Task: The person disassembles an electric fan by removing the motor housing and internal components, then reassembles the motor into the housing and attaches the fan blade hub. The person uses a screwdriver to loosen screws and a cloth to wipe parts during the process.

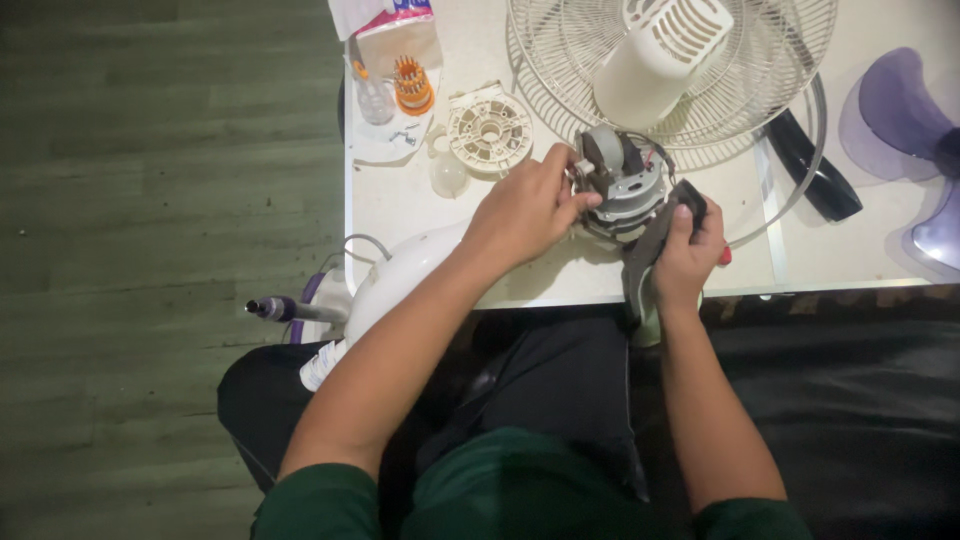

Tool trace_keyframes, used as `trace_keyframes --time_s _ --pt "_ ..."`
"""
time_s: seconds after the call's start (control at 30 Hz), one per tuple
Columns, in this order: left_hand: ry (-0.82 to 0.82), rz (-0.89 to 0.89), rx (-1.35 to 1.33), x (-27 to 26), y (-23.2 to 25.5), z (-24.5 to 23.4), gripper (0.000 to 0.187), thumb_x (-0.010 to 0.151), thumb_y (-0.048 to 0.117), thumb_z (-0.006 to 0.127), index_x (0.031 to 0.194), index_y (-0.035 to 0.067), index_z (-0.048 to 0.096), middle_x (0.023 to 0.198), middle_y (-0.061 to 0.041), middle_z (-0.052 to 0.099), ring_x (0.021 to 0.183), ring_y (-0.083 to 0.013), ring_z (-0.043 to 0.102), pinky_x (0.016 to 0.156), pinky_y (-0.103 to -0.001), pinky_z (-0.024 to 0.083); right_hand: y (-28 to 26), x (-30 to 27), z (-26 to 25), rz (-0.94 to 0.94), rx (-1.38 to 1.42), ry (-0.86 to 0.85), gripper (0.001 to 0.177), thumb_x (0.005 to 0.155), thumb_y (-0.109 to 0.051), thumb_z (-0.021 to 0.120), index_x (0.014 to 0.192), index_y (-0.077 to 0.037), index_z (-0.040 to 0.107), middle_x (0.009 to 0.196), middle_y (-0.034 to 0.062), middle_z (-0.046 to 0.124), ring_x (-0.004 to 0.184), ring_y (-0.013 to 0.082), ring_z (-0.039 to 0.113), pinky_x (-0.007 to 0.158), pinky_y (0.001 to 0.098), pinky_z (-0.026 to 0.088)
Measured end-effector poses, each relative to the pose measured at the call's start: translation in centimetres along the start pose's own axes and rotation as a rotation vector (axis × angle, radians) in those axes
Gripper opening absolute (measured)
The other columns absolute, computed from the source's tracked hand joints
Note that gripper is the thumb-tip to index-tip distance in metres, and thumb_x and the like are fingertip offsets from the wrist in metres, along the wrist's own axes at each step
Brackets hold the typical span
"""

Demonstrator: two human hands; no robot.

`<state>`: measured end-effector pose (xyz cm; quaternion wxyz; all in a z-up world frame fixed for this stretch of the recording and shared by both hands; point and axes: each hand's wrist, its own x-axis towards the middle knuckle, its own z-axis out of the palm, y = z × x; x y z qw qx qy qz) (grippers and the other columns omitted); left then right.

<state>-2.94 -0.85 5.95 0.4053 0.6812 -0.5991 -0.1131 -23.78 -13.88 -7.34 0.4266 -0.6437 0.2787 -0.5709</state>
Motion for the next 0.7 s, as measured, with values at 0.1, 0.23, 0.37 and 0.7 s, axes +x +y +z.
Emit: trace_keyframes --time_s 0.1,0.23,0.37,0.7 --pt "0.021 0.018 0.007 -0.6 0.3 0.1 0.048 0.091 0.038 0.075 0.118 0.004 0.056 0.077 -0.009 0.065 0.079 -0.0304 0.066 0.069 -0.044 0.052 -2.9 -0.7 0.2 -0.013 -0.052 0.071 0.017 0.114 -0.012 0.055 0.126 0.0 0.057 0.112 0.0068 0.068 0.104 0.0149 0.066 0.097 0.0294 0.052" --pt "0.038 0.048 -0.027 -1.0 0.3 0.4 0.048 0.088 0.036 0.077 0.118 0.004 0.056 0.078 -0.008 0.066 0.081 -0.0305 0.066 0.072 -0.045 0.052 -8.2 -0.8 0.6 -0.303 -0.489 0.013 0.016 0.107 0.002 0.063 0.123 0.001 0.065 0.112 0.0117 0.065 0.101 0.0244 0.065 0.093 0.0329 0.052" --pt "0.062 0.102 0.011 -1.2 0.6 0.7 0.048 0.087 0.034 0.078 0.114 0.003 0.056 0.076 -0.008 0.067 0.084 -0.0324 0.065 0.075 -0.046 0.051 -13.1 -0.5 2.1 -0.353 -0.654 -0.194 0.033 0.091 0.005 0.069 0.12 -0.008 0.072 0.101 0.0126 0.061 0.086 0.0276 0.063 0.076 0.0354 0.052" --pt "0.108 0.146 0.03 -2.0 0.5 0.5 0.033 0.084 0.009 0.069 0.113 0.002 0.055 0.084 -0.016 0.066 0.088 -0.0361 0.064 0.08 -0.048 0.051 -16.6 -1.4 5.3 -0.232 -0.915 -0.359 0.043 0.086 -0.011 0.072 0.127 -0.022 0.072 0.095 0.0092 0.061 0.081 0.0298 0.065 0.068 0.0415 0.052"
